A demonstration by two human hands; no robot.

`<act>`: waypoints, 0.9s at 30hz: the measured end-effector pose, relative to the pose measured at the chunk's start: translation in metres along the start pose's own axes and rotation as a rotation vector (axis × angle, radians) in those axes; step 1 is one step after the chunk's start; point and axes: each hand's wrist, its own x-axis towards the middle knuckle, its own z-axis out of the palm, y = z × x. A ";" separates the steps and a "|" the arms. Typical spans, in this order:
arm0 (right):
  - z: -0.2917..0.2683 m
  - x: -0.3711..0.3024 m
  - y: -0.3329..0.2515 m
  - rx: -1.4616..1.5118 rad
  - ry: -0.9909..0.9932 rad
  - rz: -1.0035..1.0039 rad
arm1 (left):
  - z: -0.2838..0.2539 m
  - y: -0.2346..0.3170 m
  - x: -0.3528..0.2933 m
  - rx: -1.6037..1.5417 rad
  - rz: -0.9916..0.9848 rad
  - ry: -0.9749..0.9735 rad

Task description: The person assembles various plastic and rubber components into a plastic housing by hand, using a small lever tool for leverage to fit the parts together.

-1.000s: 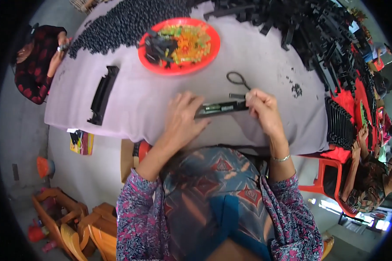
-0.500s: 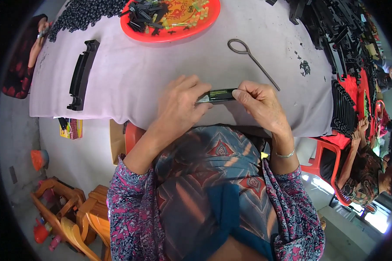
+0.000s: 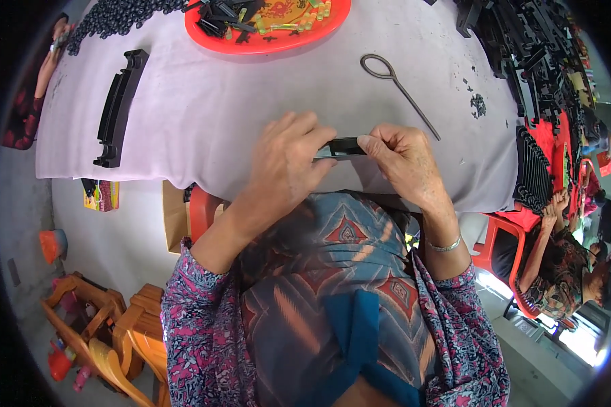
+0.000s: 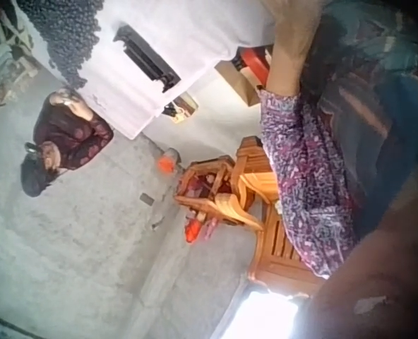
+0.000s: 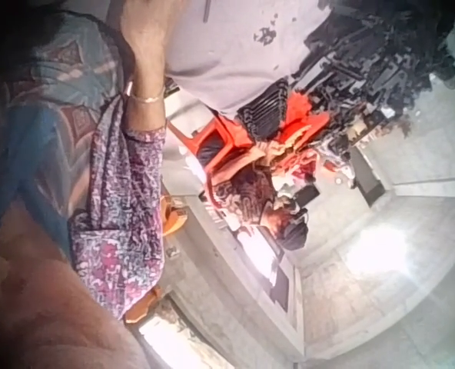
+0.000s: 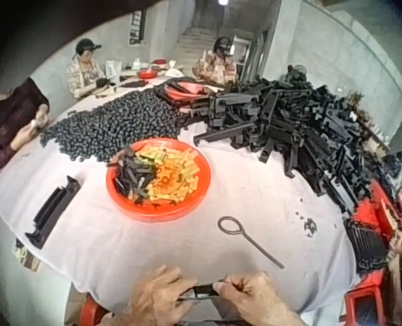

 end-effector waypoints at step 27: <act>0.016 0.002 -0.018 -0.507 0.135 -0.060 | -0.005 -0.006 -0.003 -0.096 0.077 0.056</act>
